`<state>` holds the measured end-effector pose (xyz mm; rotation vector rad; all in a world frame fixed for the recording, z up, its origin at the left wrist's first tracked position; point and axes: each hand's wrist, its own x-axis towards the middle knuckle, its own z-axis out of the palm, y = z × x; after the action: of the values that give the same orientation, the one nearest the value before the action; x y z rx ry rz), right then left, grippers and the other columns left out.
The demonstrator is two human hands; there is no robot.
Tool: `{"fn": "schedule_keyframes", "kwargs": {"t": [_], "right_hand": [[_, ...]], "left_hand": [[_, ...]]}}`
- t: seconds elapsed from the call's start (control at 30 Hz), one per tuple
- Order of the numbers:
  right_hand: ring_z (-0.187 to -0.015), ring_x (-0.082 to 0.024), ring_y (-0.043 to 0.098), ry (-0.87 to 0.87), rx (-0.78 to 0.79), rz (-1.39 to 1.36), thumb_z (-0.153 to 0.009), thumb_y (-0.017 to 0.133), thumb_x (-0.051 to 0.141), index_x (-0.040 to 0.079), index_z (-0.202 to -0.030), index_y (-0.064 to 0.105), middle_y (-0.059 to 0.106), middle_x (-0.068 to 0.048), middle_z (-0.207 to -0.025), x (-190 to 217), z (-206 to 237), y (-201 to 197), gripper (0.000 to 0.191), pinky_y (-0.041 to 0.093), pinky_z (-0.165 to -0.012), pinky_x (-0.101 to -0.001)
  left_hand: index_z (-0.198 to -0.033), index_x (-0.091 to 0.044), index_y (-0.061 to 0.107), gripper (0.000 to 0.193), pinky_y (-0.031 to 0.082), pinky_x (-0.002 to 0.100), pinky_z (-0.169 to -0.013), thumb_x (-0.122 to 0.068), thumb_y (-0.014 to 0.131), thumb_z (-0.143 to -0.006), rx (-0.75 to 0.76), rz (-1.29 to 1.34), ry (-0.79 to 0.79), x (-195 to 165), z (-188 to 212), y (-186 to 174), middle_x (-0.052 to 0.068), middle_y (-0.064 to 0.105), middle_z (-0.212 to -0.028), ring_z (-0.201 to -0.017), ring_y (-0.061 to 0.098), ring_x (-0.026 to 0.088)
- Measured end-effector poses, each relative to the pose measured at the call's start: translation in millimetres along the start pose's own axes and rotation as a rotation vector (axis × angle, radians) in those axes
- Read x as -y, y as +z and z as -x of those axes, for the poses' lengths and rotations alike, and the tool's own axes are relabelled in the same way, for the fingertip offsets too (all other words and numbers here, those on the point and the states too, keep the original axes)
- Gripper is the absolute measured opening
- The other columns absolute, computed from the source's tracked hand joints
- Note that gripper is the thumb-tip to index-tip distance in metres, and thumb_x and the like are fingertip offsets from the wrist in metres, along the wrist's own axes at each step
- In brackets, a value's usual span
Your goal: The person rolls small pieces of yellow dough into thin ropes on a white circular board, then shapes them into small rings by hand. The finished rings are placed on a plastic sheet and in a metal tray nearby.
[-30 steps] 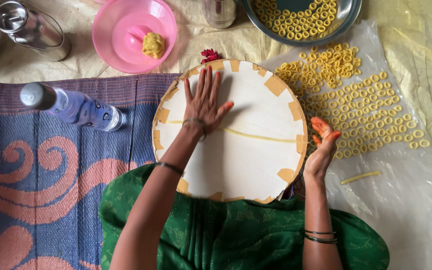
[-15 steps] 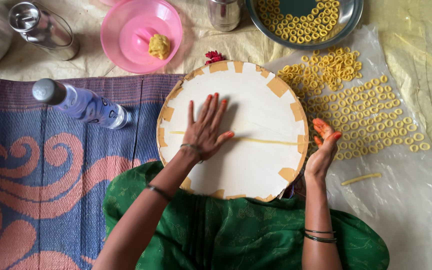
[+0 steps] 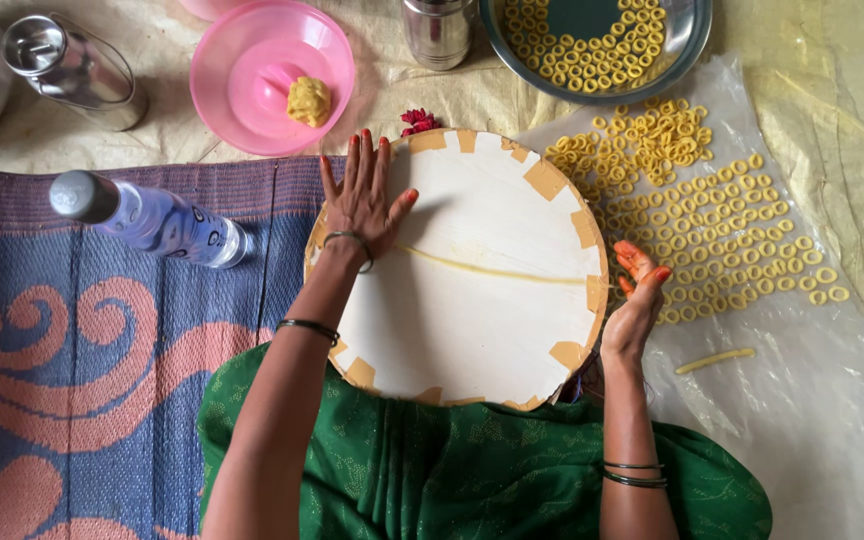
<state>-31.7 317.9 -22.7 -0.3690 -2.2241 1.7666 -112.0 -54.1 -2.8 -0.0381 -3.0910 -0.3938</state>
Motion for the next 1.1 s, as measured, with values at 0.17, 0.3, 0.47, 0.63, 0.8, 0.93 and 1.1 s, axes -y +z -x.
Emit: {"fn": "schedule_keyframes", "kwargs": {"t": [0.17,0.3,0.47,0.63,0.8,0.93,1.1], "right_hand": [[-0.132,-0.028,0.055,0.003,-0.008,-0.021,-0.103,0.014,0.07,0.004,-0.133,0.061,0.063,-0.014,-0.139,-1,0,0,0.086,0.035,-0.112,-0.0467],[-0.133,-0.028,0.055,0.005,-0.023,-0.058,-0.102,0.015,0.071,0.005,-0.133,0.06,0.062,-0.014,-0.14,-1,0,-2,0.086,0.035,-0.112,-0.0473],[-0.133,-0.028,0.055,0.012,-0.024,-0.095,-0.101,0.016,0.072,0.005,-0.133,0.061,0.063,-0.013,-0.14,2,1,-3,0.087,0.035,-0.112,-0.0479],[-0.134,-0.028,0.055,0.02,-0.036,-0.105,-0.101,0.016,0.073,0.005,-0.134,0.061,0.063,-0.014,-0.14,3,2,-4,0.087,0.035,-0.112,-0.048],[-0.135,-0.029,0.054,0.033,-0.028,-0.113,-0.1,0.015,0.073,0.005,-0.135,0.06,0.062,-0.014,-0.141,7,0,-4,0.089,0.034,-0.113,-0.048],[-0.136,-0.029,0.054,0.035,-0.024,-0.1,-0.1,0.014,0.074,0.005,-0.135,0.06,0.062,-0.014,-0.141,11,1,-2,0.09,0.033,-0.114,-0.0481],[-0.135,-0.029,0.054,0.026,-0.026,-0.112,-0.101,0.015,0.072,0.004,-0.135,0.06,0.062,-0.014,-0.141,6,0,-1,0.088,0.033,-0.113,-0.0478]], "left_hand": [[-0.165,-0.01,0.012,0.091,-0.005,0.063,-0.122,-0.07,0.023,-0.098,0.027,-0.065,0.076,0,21,-2,0.013,0.004,-0.172,-0.159,0.002,0.028],[-0.164,-0.009,0.011,0.089,-0.005,0.065,-0.12,-0.069,0.028,-0.1,0.033,-0.123,0.1,-13,62,-4,0.015,0.004,-0.171,-0.158,0.002,0.03],[-0.164,-0.008,0.011,0.093,-0.001,0.066,-0.122,-0.067,0.04,-0.098,-0.051,-0.055,0.267,-88,83,14,0.02,0.007,-0.171,-0.159,0.004,0.032],[-0.163,-0.01,0.012,0.089,-0.001,0.063,-0.123,-0.068,0.031,-0.099,0.034,-0.031,0.323,-166,61,35,0.013,0.008,-0.171,-0.158,0.006,0.027],[-0.164,-0.011,0.011,0.089,-0.003,0.063,-0.123,-0.07,0.024,-0.1,0.062,-0.103,0.203,-177,7,41,0.012,0.006,-0.172,-0.159,0.003,0.026],[-0.163,-0.012,0.01,0.087,-0.003,0.063,-0.123,-0.071,0.021,-0.1,0.052,-0.083,0.137,-176,-19,39,0.011,0.003,-0.172,-0.159,0.001,0.025],[-0.164,-0.012,0.009,0.087,-0.002,0.065,-0.122,-0.07,0.021,-0.1,0.072,-0.123,0.238,-182,16,33,0.012,0.002,-0.171,-0.158,0.0,0.027]]}}
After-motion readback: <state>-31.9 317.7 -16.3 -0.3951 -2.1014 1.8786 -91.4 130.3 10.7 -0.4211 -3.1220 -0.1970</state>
